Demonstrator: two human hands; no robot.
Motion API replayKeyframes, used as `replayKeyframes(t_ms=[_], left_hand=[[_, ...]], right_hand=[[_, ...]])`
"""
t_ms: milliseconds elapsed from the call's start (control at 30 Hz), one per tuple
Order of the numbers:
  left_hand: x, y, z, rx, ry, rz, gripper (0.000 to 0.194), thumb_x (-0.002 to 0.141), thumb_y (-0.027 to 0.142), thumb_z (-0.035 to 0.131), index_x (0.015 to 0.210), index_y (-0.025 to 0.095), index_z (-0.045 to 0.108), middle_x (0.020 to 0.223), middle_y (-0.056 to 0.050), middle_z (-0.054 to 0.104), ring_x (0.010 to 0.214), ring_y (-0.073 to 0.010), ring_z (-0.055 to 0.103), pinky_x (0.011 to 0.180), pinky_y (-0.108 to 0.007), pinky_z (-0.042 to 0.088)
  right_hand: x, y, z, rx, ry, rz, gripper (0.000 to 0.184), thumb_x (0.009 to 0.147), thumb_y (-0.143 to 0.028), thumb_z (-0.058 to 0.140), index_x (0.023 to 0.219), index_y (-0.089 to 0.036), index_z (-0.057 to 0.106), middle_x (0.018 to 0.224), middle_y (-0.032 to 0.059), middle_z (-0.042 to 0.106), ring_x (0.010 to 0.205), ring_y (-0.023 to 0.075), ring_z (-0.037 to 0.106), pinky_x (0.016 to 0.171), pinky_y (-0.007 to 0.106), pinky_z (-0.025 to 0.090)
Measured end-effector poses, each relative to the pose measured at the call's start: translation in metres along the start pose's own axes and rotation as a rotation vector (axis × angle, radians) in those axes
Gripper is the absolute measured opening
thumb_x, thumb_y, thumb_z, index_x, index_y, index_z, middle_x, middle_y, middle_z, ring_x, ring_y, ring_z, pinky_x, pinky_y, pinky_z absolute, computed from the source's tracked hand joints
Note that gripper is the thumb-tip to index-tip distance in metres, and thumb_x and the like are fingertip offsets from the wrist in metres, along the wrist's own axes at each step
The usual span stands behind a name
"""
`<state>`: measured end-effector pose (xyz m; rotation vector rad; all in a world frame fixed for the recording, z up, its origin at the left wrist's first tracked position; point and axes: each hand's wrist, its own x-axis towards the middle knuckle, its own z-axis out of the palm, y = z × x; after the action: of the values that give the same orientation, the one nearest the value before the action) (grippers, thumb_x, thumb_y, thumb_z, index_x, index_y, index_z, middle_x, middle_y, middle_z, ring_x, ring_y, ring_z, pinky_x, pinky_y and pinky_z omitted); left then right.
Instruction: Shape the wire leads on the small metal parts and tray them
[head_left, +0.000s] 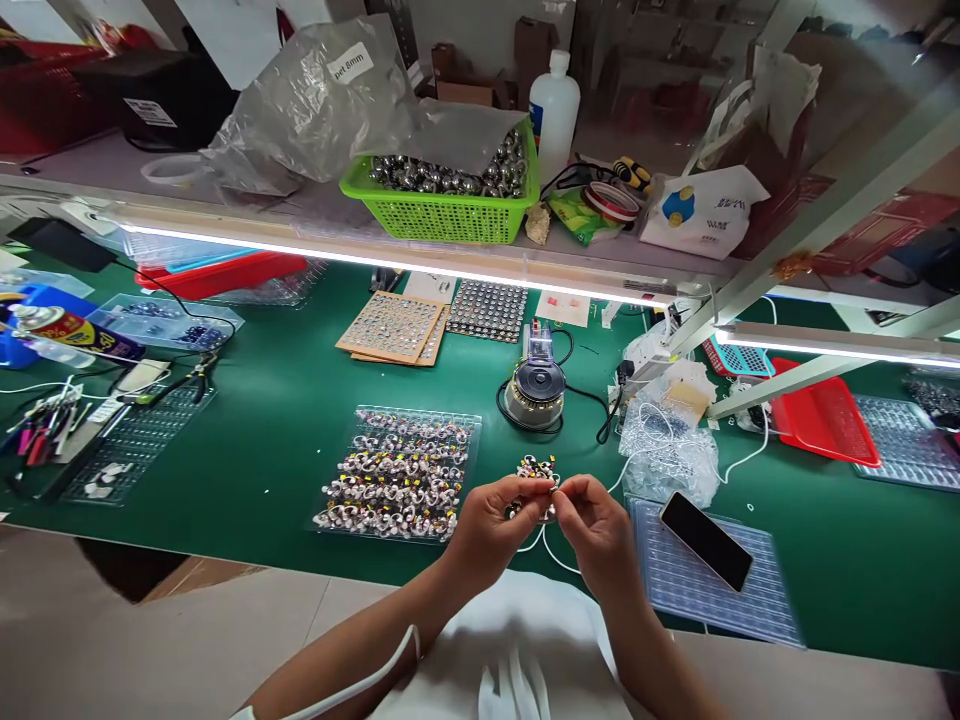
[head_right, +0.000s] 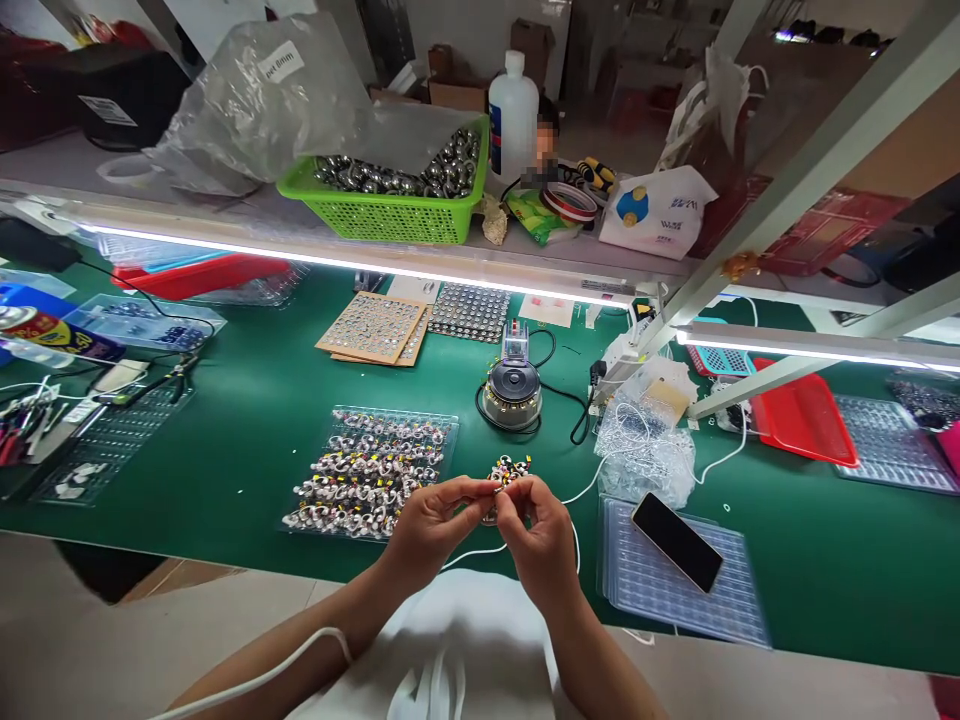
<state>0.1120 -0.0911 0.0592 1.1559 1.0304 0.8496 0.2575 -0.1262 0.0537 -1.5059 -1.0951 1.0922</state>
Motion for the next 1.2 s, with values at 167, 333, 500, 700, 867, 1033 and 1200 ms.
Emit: replayKeyframes(t_ms=[167,333,500,700,867,1033,1200], left_hand=[[-0.002,0.006,0.001,0.093,0.003,0.051,0.022,0.082,0.025,0.066,0.099,0.015,0.076,0.095,-0.01,0.075,0.086,-0.0215,0.069,0.078,-0.029,0.055],[-0.004,0.005,0.002,0.154,0.024,0.16,0.019,0.082,0.023,0.066,0.099,0.016,0.074,0.094,-0.009,0.074,0.085,-0.0198,0.068,0.079,-0.029,0.054],[-0.004,0.002,-0.001,0.196,0.028,0.202,0.018,0.084,0.022,0.065,0.1,0.017,0.072,0.092,-0.008,0.072,0.082,-0.0182,0.065,0.079,-0.029,0.052],[-0.001,0.001,-0.005,0.127,0.038,0.131,0.018,0.081,0.026,0.069,0.095,0.016,0.073,0.084,-0.006,0.069,0.079,-0.0177,0.064,0.076,-0.029,0.053],[0.004,-0.001,-0.008,-0.171,0.01,-0.055,0.023,0.076,0.032,0.075,0.089,0.014,0.073,0.084,-0.006,0.072,0.079,-0.0185,0.067,0.073,-0.028,0.055],[0.007,0.0,-0.011,-0.332,0.01,-0.154,0.027,0.073,0.032,0.079,0.089,0.012,0.069,0.079,-0.004,0.071,0.072,-0.0144,0.066,0.069,-0.026,0.055],[0.005,0.0,-0.01,-0.375,0.02,-0.123,0.027,0.073,0.027,0.079,0.087,0.016,0.059,0.077,0.001,0.067,0.074,-0.0107,0.063,0.068,-0.021,0.053]], right_hand=[[0.0,0.0,0.001,-0.005,0.025,0.008,0.016,0.086,-0.033,0.06,0.077,-0.02,0.06,0.069,-0.0002,0.06,0.062,0.0143,0.055,0.059,0.024,0.047],[0.002,0.0,0.002,0.028,0.022,0.024,0.02,0.085,-0.038,0.062,0.077,-0.02,0.061,0.067,-0.0005,0.059,0.06,0.0136,0.054,0.056,0.023,0.046],[0.004,0.001,0.003,0.115,-0.01,0.065,0.02,0.084,-0.039,0.066,0.081,-0.02,0.063,0.071,0.0005,0.063,0.063,0.0143,0.058,0.057,0.023,0.046],[0.007,0.002,0.004,0.177,0.026,0.086,0.03,0.079,-0.04,0.073,0.098,-0.021,0.06,0.067,-0.004,0.056,0.058,0.0123,0.053,0.052,0.022,0.043],[0.011,0.008,0.005,0.253,-0.054,0.103,0.029,0.083,-0.043,0.068,0.1,-0.021,0.061,0.072,-0.0026,0.058,0.056,0.0109,0.049,0.049,0.022,0.04],[0.009,0.014,-0.001,0.258,-0.061,0.078,0.024,0.088,-0.041,0.062,0.103,-0.022,0.064,0.085,0.0018,0.06,0.068,0.0135,0.052,0.063,0.025,0.045],[0.006,0.013,-0.003,0.323,-0.187,-0.031,0.025,0.085,-0.036,0.067,0.107,-0.025,0.064,0.1,0.0035,0.056,0.083,0.0168,0.053,0.075,0.028,0.046]])
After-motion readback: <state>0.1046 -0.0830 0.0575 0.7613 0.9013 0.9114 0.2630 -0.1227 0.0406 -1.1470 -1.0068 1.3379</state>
